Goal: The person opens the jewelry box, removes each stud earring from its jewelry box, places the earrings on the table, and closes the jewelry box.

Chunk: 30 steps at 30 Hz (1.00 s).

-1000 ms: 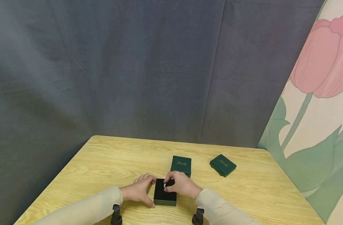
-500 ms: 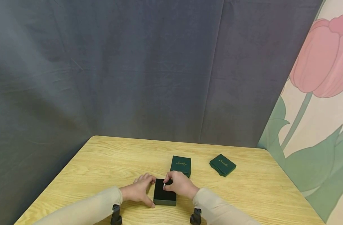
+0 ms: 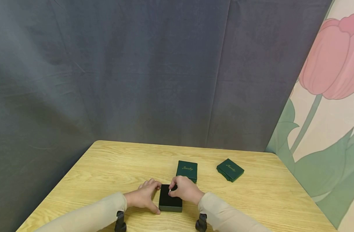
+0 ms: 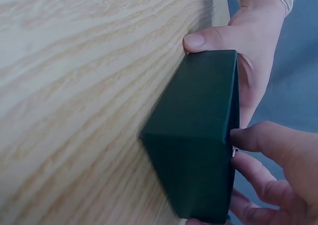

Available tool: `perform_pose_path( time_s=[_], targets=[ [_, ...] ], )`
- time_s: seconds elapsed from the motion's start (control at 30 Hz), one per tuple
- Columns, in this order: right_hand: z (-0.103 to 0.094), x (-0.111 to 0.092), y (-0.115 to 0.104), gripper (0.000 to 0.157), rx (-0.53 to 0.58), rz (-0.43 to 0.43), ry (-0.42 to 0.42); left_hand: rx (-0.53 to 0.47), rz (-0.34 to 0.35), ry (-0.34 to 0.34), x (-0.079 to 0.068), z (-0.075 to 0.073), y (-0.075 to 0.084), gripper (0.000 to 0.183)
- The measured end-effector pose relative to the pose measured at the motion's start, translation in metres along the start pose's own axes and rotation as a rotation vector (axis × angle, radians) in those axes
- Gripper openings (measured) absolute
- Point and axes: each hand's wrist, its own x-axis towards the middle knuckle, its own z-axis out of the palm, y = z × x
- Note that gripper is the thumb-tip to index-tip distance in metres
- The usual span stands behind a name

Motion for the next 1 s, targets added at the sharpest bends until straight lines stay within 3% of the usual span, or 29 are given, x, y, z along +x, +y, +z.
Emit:
perform_pose_path(
  time_s=[0.8, 1.0],
  targets=[
    [-0.006, 0.003, 0.002, 0.012, 0.004, -0.056, -0.034, -0.010, -0.006, -0.010, 0.003, 0.002, -0.005, 0.071],
    [-0.017, 0.000, 0.001, 0.009, 0.045, -0.081, -0.024, -0.006, -0.003, -0.003, 0.003, 0.002, -0.005, 0.073]
  ],
)
